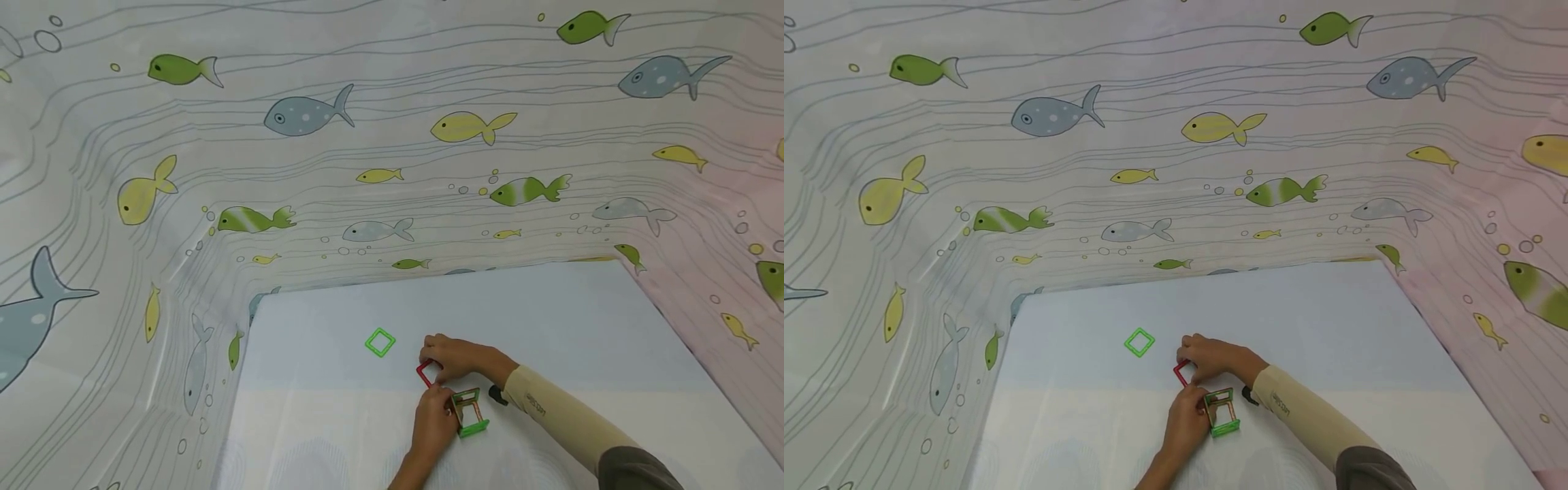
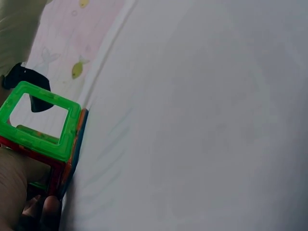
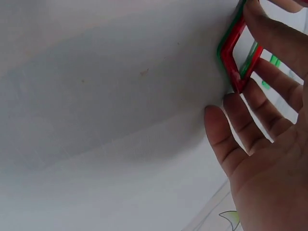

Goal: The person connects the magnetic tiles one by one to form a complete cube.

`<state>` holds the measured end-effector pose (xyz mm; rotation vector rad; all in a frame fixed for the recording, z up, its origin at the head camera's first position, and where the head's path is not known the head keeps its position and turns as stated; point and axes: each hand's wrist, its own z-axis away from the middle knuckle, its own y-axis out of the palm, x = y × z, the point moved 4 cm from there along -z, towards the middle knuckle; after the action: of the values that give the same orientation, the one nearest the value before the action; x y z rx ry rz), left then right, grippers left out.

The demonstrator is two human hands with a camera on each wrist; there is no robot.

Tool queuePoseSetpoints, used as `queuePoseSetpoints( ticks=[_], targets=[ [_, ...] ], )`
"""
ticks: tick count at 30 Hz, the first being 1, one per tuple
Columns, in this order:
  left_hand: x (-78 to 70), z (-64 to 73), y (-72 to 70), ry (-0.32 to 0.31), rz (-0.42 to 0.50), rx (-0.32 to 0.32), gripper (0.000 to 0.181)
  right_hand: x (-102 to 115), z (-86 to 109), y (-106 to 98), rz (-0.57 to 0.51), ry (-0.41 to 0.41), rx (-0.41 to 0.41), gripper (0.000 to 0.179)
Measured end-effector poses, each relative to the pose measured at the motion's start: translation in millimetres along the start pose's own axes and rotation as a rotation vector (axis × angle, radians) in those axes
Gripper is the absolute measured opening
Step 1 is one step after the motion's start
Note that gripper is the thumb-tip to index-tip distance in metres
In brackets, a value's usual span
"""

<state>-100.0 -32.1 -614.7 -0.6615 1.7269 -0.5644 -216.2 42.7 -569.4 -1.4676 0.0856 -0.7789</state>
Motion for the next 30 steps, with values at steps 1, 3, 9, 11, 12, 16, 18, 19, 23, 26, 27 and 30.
queuePoseSetpoints(
  ticks=[1, 3, 9, 11, 12, 16, 18, 19, 23, 26, 27, 30],
  targets=[
    [0.0, 0.1, 0.2, 0.001, 0.001, -0.002, 0.016, -1, 0.1, 0, -0.003, 0.008, 0.003, 0.035],
    [0.1, 0.4, 0.6, 0.006, 0.004, -0.007, 0.017, -2, 0.1, 1, -0.013, 0.026, 0.011, 0.035],
    [-0.1, 1.5, -0.2, 0.031, -0.018, -0.041, 0.019, -9, 0.4, 7, -0.175, 0.101, 0.038, 0.041],
    [0.5, 1.3, 0.4, 0.026, -0.023, -0.036, 0.020, -14, 1.8, 8, -0.233, 0.128, 0.028, 0.038],
    [1.0, 1.0, 1.0, 0.017, -0.020, -0.026, 0.020, -17, 3.4, 9, -0.246, 0.138, 0.019, 0.036],
    [2.4, 0.2, 3.8, -0.041, 0.013, 0.039, 0.020, -28, 13.6, 8, -0.272, 0.166, -0.058, 0.026],
    [2.0, 0.1, 4.3, -0.067, 0.025, 0.064, 0.022, -33, 21.7, 7, -0.282, 0.187, -0.105, 0.021],
    [1.6, 0.0, 4.1, -0.073, 0.025, 0.070, 0.023, -36, 25.7, 7, -0.286, 0.197, -0.134, 0.020],
    [0.0, -1.1, 1.2, -0.085, 0.008, 0.080, 0.021, -45, 44.6, 7, -0.310, 0.237, -0.273, 0.015],
    [-1.7, -2.7, -1.9, -0.084, 0.003, 0.081, 0.016, -48, 61.4, 6, -0.360, 0.305, -0.374, 0.011],
    [-1.9, -3.2, -2.7, -0.084, -0.001, 0.077, 0.014, -48, 66.8, 6, -0.383, 0.337, -0.400, 0.010],
    [-3.0, -4.3, -5.9, -0.073, -0.008, 0.062, 0.009, -47, 82.9, 5, -0.489, 0.430, -0.450, 0.012]
  ],
)
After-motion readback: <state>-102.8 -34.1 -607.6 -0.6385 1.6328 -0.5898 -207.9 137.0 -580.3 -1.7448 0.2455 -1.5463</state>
